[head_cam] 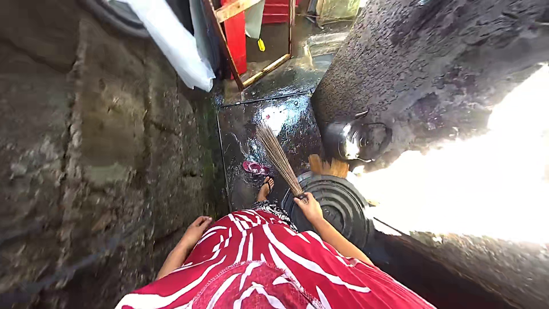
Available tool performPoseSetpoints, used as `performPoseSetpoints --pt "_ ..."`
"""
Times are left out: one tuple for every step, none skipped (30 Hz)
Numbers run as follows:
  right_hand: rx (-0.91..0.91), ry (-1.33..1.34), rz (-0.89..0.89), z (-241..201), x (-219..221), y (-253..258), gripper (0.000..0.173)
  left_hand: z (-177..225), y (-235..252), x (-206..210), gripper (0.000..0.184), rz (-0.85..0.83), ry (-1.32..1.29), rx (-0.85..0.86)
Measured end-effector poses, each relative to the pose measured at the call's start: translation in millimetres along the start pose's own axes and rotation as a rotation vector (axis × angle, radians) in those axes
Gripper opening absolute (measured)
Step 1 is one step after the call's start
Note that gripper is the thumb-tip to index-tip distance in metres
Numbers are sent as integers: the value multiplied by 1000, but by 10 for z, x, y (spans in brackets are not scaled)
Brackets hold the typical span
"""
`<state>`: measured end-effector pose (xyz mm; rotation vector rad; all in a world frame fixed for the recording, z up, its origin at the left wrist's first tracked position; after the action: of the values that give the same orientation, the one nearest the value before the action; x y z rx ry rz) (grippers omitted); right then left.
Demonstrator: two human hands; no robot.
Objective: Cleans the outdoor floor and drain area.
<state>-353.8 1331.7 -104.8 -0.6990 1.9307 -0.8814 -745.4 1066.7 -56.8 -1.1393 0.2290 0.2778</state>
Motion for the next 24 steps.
performPoseSetpoints --pt "17 91 -5 -124 -12 85 69 279 9 -100 39 30 23 18" --pt "35 170 -6 -248 -28 151 68 486 62 -197 39 51 35 40" --pt "52 230 -5 -371 -49 212 67 655 128 -282 40 59 38 56" --pt "65 279 -3 -492 -84 279 66 801 206 -356 40 64 36 65" --pt "71 320 -1 -618 -122 361 66 928 299 -437 40 67 39 68" --pt "70 356 -1 -760 -163 458 66 1051 410 -529 40 71 44 76" --pt "64 393 -4 -924 -211 576 65 1185 537 -625 40 82 49 93" --pt "55 443 -10 -1112 -268 703 64 1355 660 -716 40 93 49 113" --pt "48 503 -23 -1312 -319 829 62 1557 768 -790 41 100 41 131" --pt "43 576 -43 -1531 -368 962 61 1785 888 -854 42 96 29 152" --pt "38 654 -69 -1775 -420 1105 59 2048 1024 -901 43 84 7 177" --pt "33 728 -99 -2044 -484 1244 57 2341 1172 -925 44 62 -26 202" --pt "18 790 -129 -2333 -558 1381 57 2673 1315 -930 44 29 -62 227" --pt "1 840 -157 -2630 -636 1523 55 3038 1441 -916 45 -10 -96 247" --pt "-20 877 -182 -2920 -712 1670 54 3407 1581 -888 47 -57 -126 262" --pt "-36 908 -205 -3199 -782 1824 54 3761 1752 -856 48 -107 -147 273" --pt "-44 928 -225 -3471 -846 1981 54 4102 1956 -829 49 -149 -163 279" --pt "-45 938 -238 -3737 -912 2129 55 4428 2180 -815 50 -183 -181 271" --pt "-42 946 -247 -4002 -990 2260 55 4742 2418 -810 52 -214 -197 246" --pt "-36 952 -256 -4250 -1068 2370 56 5020 2669 -802 55 -247 -215 206" --pt "-27 957 -264 -4457 -1132 2448 56 5244 2907 -780 59 -282 -232 157" --pt "-20 959 -269 -4634 -1173 2492 54 5417 3121 -750 65 -325 -247 106" --pt "-26 958 -272 -4799 -1206 2539 52 5584 3312 -728 68 -359 -257 63" --pt "-35 949 -280 -4965 -1254 2600 51 5779 3488 -717 69 -379 -261 42"
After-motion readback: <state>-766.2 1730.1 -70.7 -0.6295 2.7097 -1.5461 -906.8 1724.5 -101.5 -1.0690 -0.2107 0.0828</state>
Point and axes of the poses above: each hand's wrist, its own y-axis towards the middle knuckle, its own x-axis out of the palm, z = x × y, the point moved 6 cm from there along y, towards the middle knuckle, and after that the axes turned 1 degree about x, right-handed, at the moved point
